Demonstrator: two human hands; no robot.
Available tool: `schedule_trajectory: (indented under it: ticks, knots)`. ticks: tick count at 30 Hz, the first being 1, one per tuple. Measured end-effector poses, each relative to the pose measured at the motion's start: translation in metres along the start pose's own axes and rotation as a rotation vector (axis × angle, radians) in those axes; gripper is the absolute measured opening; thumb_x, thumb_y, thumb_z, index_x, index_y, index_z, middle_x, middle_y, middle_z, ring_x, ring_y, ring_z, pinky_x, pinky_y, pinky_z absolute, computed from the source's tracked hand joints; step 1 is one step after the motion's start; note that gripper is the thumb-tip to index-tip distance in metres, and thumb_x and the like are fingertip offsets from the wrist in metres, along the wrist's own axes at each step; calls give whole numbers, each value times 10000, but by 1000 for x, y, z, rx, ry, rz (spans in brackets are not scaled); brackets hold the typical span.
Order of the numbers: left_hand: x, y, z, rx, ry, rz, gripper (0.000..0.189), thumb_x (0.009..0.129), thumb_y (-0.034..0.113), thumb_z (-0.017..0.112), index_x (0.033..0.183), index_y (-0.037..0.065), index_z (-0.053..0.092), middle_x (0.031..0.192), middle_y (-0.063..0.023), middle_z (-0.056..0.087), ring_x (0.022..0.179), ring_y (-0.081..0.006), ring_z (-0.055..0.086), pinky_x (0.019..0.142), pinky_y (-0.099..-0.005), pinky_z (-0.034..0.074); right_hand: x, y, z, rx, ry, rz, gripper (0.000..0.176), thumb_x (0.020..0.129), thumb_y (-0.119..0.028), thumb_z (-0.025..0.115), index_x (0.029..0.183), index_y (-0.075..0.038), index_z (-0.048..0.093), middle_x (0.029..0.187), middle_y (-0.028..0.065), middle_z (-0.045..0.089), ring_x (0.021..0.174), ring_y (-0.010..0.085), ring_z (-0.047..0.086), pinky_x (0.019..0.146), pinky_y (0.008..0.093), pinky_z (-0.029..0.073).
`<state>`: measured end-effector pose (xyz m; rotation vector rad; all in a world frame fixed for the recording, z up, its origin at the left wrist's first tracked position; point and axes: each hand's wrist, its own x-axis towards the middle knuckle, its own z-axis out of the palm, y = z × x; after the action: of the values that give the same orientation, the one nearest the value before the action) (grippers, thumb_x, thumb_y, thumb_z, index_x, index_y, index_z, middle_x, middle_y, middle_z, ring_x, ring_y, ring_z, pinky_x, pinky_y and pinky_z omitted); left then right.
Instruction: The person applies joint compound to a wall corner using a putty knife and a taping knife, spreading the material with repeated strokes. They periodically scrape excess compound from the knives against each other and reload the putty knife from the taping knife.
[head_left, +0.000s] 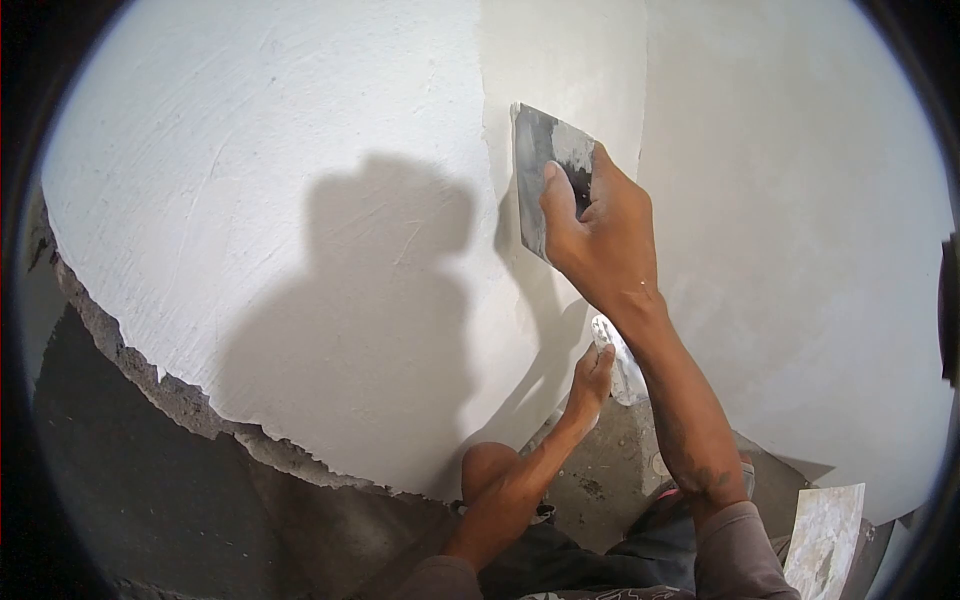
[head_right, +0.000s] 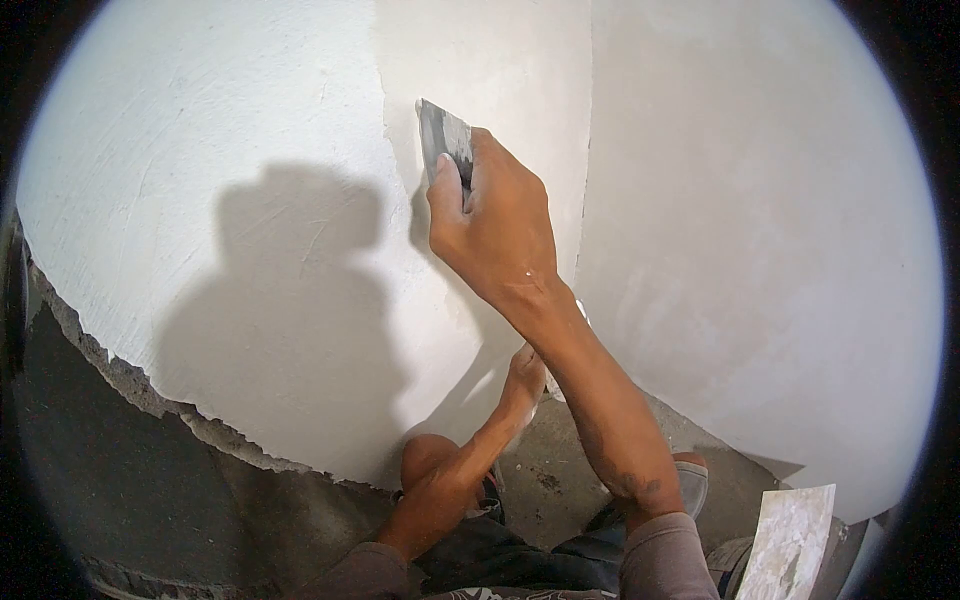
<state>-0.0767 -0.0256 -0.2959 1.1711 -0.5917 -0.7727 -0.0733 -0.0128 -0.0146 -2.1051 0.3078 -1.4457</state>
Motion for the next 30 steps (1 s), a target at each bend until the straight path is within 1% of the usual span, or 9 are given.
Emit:
schedule_trajectory:
  ticks: [2,5,8,14,15,18,21,26,30]
  knots:
    - [-1,1,0,19,7,4,363,992,310,459,881,-35,478,733,-67,439,705,-145,408,665,-346,396,0,4,3,0,-9,20,224,910,-146,573,945,75,591,659,117,604,539,130,500,519,289,434]
    - [2,-7,-1,26,9,17,365,991,311,460,874,-34,479,725,-71,435,701,-149,408,663,-350,396,0,1,8,-32,48,-95,215,910,-141,574,946,71,590,657,111,601,543,127,501,522,288,433]
    - [2,-7,-2,43,5,8,373,991,315,461,865,-36,480,712,-78,429,696,-154,409,658,-356,398,-2,-3,2,-32,-30,-163,201,909,-130,573,948,67,590,655,99,593,554,126,513,527,284,436]
    - [-3,9,-2,79,30,7,390,996,329,459,861,-36,485,701,-76,424,689,-150,411,643,-352,393,-8,-1,-7,41,-78,-1,218,919,-151,583,979,57,607,686,66,610,613,118,554,585,268,458]
    - [-2,7,-3,98,33,28,389,997,331,459,865,-33,487,704,-72,425,690,-145,410,641,-345,392,-7,1,-6,57,-50,-7,213,905,-142,585,946,66,594,667,109,596,585,159,550,570,294,453]
    - [-3,6,1,33,42,122,362,1004,313,464,919,-35,516,739,-51,434,717,-126,406,665,-324,391,-5,9,-3,94,35,-26,214,881,-131,583,880,83,567,629,193,570,525,239,541,540,349,446]
    - [-7,16,-12,131,-96,-122,415,1032,291,446,1225,-66,534,1092,-66,600,982,-112,535,852,-267,433,7,14,-4,89,108,-47,228,887,-147,563,878,80,567,630,186,578,518,227,541,543,349,449]
    - [-8,7,-5,-88,-88,33,375,1035,259,453,1230,-52,530,1054,-64,592,964,-120,511,875,-272,411,32,13,-12,22,70,61,246,900,-172,527,887,68,576,640,157,591,535,193,540,559,335,453]
    - [-7,9,-4,-119,-68,38,365,1032,245,458,1235,-51,529,1066,-72,579,985,-131,489,921,-273,383,31,3,-21,106,37,92,257,908,-209,545,884,44,584,647,70,579,560,132,509,557,309,441]
